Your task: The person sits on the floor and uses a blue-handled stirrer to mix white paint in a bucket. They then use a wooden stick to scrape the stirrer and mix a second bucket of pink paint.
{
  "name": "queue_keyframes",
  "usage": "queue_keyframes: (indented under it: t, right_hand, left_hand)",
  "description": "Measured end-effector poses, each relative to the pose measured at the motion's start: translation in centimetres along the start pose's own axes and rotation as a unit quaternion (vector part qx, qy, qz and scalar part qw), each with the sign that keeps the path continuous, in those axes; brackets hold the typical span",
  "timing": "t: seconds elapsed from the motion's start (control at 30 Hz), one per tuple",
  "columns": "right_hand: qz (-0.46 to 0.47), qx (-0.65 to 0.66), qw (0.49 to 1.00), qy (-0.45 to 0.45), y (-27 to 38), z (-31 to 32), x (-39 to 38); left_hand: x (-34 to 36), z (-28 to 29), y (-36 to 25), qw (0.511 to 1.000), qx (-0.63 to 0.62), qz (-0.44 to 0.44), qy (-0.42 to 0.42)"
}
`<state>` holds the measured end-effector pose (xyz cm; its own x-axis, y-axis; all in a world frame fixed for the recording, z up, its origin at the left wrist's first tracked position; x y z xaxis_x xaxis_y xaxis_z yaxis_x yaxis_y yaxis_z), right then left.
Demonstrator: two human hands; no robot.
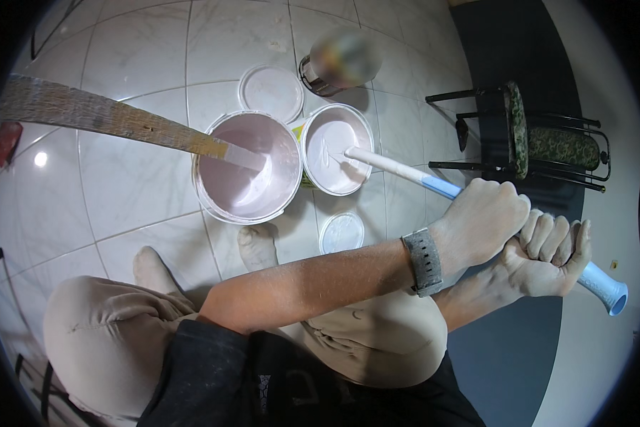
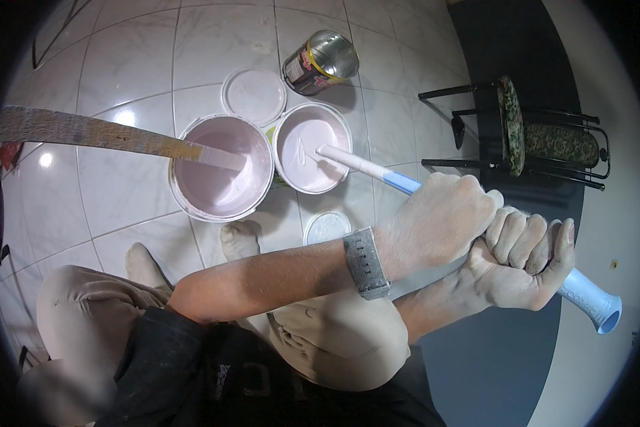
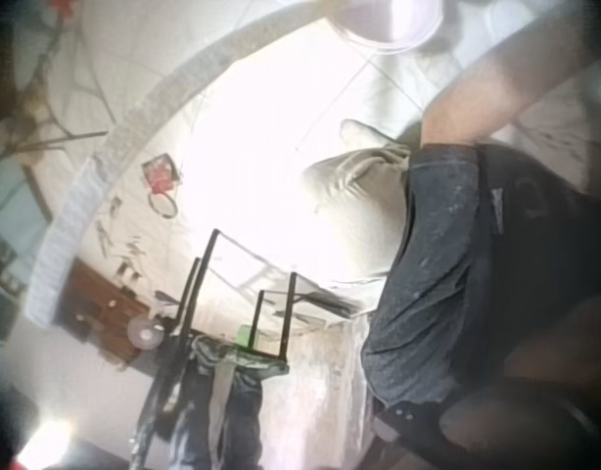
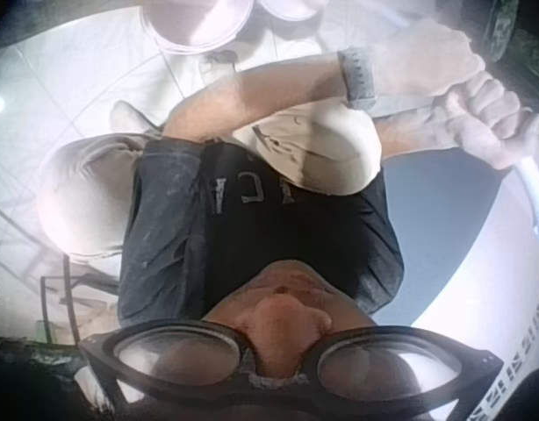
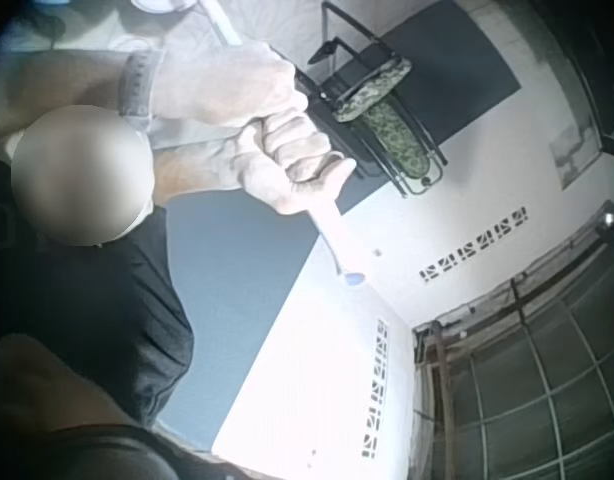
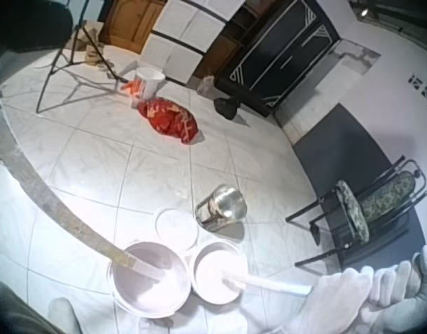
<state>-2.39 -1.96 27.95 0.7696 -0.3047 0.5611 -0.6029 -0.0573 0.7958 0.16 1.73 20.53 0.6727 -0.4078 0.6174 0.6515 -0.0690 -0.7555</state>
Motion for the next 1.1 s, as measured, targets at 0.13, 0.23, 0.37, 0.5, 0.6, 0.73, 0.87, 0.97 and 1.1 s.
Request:
queue_keyframes:
  t: [0.13,0.23,0.37,0.5,0.6,0.73,0.87,0.97,1.1]
  right_hand:
    - [0.026,-0.024,0.999,-0.019,0.0,0.0,0.1]
    - [0.045,-0.034,0.998,-0.023,-0.2,-0.5,0.2]
    - [0.072,-0.071,0.994,-0.035,-0.4,-1.6,0.0]
    - [0.006,0.028,0.999,0.017,-1.0,-2.0,0.3]
    - [0.030,-0.058,0.998,-0.001,-1.1,-1.8,0.2]
    - [0.051,-0.144,0.986,-0.069,-0.6,-0.9,-0.2]
    - [0.024,-0.039,0.999,0.006,-0.7,-0.8,-0.1]
    - [-0.018,0.068,0.997,0.016,-2.4,-1.1,0.2]
    - [0.008,-0.039,0.999,-0.034,-1.9,-0.6,-0.2]
  left_hand:
    - [0.2,0.0,0.3,1.000,0.009,-0.012,-0.015]
    - [0.5,0.9,0.7,0.998,0.039,-0.020,-0.033]
    - [0.6,1.9,0.8,0.997,0.075,-0.006,-0.005]
    - [0.4,1.9,0.6,1.000,0.028,0.008,0.005]
    - [0.1,1.8,1.1,0.999,0.018,0.009,-0.028]
    - [0.2,1.0,1.6,1.000,-0.018,0.008,-0.004]
    - [0.1,0.1,1.1,1.000,-0.007,0.003,-0.016]
    - [0.0,1.5,2.0,0.999,0.017,0.027,-0.021]
    - [-0.2,1.5,2.1,0.999,0.014,0.043,-0.029]
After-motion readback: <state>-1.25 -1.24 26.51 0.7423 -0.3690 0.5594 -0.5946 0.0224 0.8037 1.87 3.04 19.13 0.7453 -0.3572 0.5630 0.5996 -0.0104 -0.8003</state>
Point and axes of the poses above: each hand's wrist, its own x-axis towards the middle knuckle, its own z-axis out of the back of the hand, y = z × x, the point moved 6 cm from there along x, towards the middle knuckle, and after that the axes turned 6 degrees about x, right-handed, at the moved point
